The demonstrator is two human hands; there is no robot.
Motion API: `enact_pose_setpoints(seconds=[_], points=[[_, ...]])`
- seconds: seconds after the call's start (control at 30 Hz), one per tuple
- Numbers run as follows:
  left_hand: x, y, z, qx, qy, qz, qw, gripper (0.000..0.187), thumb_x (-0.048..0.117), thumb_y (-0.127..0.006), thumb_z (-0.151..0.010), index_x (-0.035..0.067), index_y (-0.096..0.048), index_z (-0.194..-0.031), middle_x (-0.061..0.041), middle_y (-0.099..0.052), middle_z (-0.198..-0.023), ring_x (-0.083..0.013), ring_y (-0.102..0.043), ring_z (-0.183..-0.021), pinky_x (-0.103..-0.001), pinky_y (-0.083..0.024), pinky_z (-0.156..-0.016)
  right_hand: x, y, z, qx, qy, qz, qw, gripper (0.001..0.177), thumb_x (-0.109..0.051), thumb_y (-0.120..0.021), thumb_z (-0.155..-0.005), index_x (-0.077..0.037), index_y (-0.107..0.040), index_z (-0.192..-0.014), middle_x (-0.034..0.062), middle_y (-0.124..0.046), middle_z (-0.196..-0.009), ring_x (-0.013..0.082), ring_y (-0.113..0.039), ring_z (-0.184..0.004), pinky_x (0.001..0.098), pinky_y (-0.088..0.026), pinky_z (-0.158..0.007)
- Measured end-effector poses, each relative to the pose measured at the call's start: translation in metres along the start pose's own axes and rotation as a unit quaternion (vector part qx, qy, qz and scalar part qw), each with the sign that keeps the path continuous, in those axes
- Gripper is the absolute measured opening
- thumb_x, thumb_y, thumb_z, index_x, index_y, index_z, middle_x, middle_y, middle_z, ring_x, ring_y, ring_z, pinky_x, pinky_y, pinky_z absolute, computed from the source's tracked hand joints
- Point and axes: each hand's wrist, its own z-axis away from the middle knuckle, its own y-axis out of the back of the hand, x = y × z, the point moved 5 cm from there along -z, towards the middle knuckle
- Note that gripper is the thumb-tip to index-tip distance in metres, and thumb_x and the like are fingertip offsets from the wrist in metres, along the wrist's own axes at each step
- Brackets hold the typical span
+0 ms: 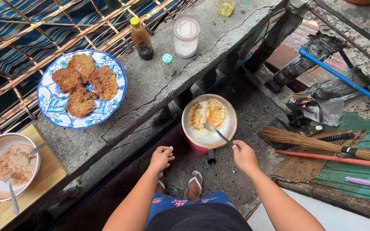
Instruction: Preparing a meal by frying patties in a pan and mixing ingredients in a bowl.
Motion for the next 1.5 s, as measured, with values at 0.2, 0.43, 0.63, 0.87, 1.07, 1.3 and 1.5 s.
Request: enact_pose_setpoints(seconds=[0.2,0.43,0.63,0.87,1.07,1.3,1.5], points=[[-0.001,0.006,0.003,0.003,0.006,0.000,1.000,0.031,0.042,-0.066,-0.095,0.017,-0.063,-0.113,0.001,-0.067,-0.104,-0.0130,-0.067,-0.096,-0.035,-0.048,-0.081,0.032,-0.049,-0.031,-0.006,-0.125,-0.269,0.955,0.032,-0.023,-0.058,-0.105,-0.005,-0.071,-0.129,0.0118,-0.068,-0.095,0.0174,-0.058,-0.081,0.0386,-0.049,-0.075],[-0.001,0.016,0.010,0.004,0.010,-0.007,1.000,0.031,0.041,-0.065,-0.095,0.016,-0.062,-0.113,0.001,-0.068,-0.105,-0.0132,-0.068,-0.097,-0.035,-0.048,-0.081,-0.020,-0.061,-0.059,0.036,-0.128,-0.278,0.951,0.034,-0.022,-0.060,-0.101,-0.005,-0.065,-0.130,0.0094,-0.072,-0.110,0.0177,-0.066,-0.101,0.0355,-0.051,-0.088],[-0.008,0.031,0.004,0.002,0.008,0.002,1.000,0.029,0.039,-0.066,-0.095,0.015,-0.062,-0.112,0.000,-0.068,-0.104,-0.0146,-0.068,-0.097,-0.035,-0.047,-0.079,-0.032,-0.078,-0.068,0.066,-0.087,-0.179,0.978,0.034,-0.022,-0.060,-0.101,-0.004,-0.064,-0.130,0.0171,-0.073,-0.114,0.0266,-0.068,-0.105,0.0382,-0.052,-0.091],[-0.005,0.045,0.007,-0.001,0.015,-0.005,1.000,0.029,0.039,-0.066,-0.095,0.015,-0.063,-0.112,0.000,-0.068,-0.105,-0.0137,-0.067,-0.096,-0.035,-0.048,-0.080,-0.033,-0.110,-0.062,-0.002,-0.133,-0.267,0.954,0.031,-0.021,-0.060,-0.101,-0.006,-0.068,-0.128,0.0129,-0.072,-0.100,0.0222,-0.063,-0.090,0.0390,-0.049,-0.081],[0.001,0.050,0.003,-0.014,0.012,-0.012,1.000,0.029,0.040,-0.066,-0.095,0.016,-0.062,-0.111,0.000,-0.068,-0.104,-0.0133,-0.067,-0.096,-0.035,-0.048,-0.080,-0.020,-0.103,-0.053,0.017,-0.136,-0.273,0.952,0.028,-0.020,-0.061,-0.101,-0.006,-0.069,-0.124,0.0091,-0.068,-0.092,0.0187,-0.059,-0.081,0.0375,-0.048,-0.074],[0.007,0.053,0.007,-0.026,0.015,-0.019,0.999,0.028,0.039,-0.064,-0.095,0.017,-0.063,-0.112,0.001,-0.067,-0.106,-0.0141,-0.068,-0.099,-0.035,-0.048,-0.082,-0.007,-0.102,-0.036,0.016,-0.138,-0.259,0.956,0.026,-0.018,-0.059,-0.101,-0.005,-0.068,-0.122,0.0028,-0.066,-0.082,0.0120,-0.057,-0.066,0.0312,-0.045,-0.059],[0.006,0.057,0.006,-0.028,0.014,-0.028,0.999,0.028,0.039,-0.064,-0.095,0.017,-0.063,-0.112,0.000,-0.068,-0.107,-0.0144,-0.069,-0.099,-0.035,-0.048,-0.082,-0.018,-0.096,-0.021,-0.006,-0.219,-0.363,0.906,0.029,-0.017,-0.057,-0.101,-0.005,-0.063,-0.127,0.0003,-0.057,-0.073,0.0096,-0.047,-0.052,0.0290,-0.040,-0.044]])
